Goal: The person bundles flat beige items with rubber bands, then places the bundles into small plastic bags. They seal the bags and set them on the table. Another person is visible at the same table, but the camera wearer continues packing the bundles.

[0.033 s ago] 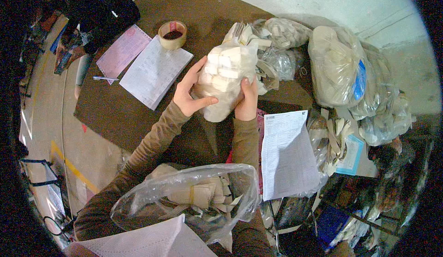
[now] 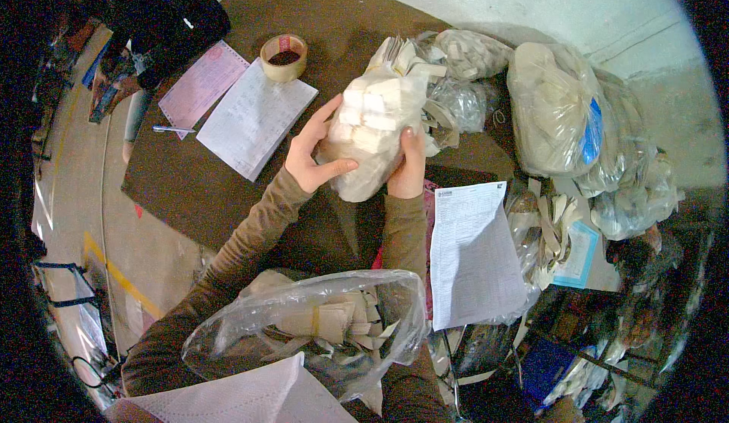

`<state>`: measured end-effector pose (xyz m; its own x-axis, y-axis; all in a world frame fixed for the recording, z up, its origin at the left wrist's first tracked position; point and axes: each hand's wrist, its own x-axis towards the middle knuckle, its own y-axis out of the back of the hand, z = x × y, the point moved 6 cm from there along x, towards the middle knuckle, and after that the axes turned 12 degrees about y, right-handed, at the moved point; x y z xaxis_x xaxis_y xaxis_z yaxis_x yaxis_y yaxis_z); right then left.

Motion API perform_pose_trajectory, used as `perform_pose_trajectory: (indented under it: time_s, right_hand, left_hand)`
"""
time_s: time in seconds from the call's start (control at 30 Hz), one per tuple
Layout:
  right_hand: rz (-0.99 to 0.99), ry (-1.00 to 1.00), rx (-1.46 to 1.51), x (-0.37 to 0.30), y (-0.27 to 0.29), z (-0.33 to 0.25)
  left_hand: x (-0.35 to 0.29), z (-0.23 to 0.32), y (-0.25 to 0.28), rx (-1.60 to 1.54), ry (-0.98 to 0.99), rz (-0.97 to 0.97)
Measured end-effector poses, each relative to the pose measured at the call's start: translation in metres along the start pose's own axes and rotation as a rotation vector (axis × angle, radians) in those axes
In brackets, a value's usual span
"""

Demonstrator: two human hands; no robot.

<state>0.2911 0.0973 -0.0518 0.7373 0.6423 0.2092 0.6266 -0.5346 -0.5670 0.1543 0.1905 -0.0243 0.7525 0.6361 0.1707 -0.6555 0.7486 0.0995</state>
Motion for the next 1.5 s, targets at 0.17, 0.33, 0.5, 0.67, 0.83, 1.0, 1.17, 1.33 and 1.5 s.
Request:
perform_pose_trajectory:
  time_s: [0.17, 0.33, 0.5, 0.67, 0.83, 1.0, 1.17, 1.33, 1.5]
  right_hand:
    - [0.076, -0.009, 0.017, 0.0, 0.009, 0.003]
    - [0.093, -0.04, 0.095, 0.008, 0.007, 0.004]
    - [0.095, -0.057, 0.099, 0.006, 0.004, 0.004]
    - [0.073, -0.07, 0.025, 0.006, 0.001, 0.006]
    - [0.02, 0.005, -0.053, 0.008, -0.003, 0.002]
    - [-0.15, 0.089, 0.135, 0.003, -0.025, -0.015]
    - [-0.272, 0.058, 0.004, -0.004, -0.039, -0.013]
    - [-0.421, 0.078, -0.249, -0.009, -0.054, -0.008]
    - [-0.479, 0.009, -0.252, -0.002, -0.038, -0.001]
  left_hand:
    - [-0.004, 0.0, -0.003, 0.005, 0.03, -0.035]
    - [0.001, 0.005, -0.002, 0.045, 0.004, 0.019]
    - [0.003, 0.0, -0.001, 0.053, -0.003, 0.012]
    - [0.007, -0.014, -0.012, -0.135, -0.01, -0.042]
    - [0.013, -0.031, -0.017, -0.333, 0.123, -0.161]
    - [0.017, -0.059, 0.004, -0.732, 0.451, -0.062]
    - [0.024, -0.064, -0.001, -1.268, 0.574, -0.104]
    - [0.038, -0.107, -0.004, -1.469, 0.506, -0.311]
    - [0.021, -0.108, 0.002, -1.708, 0.311, -0.484]
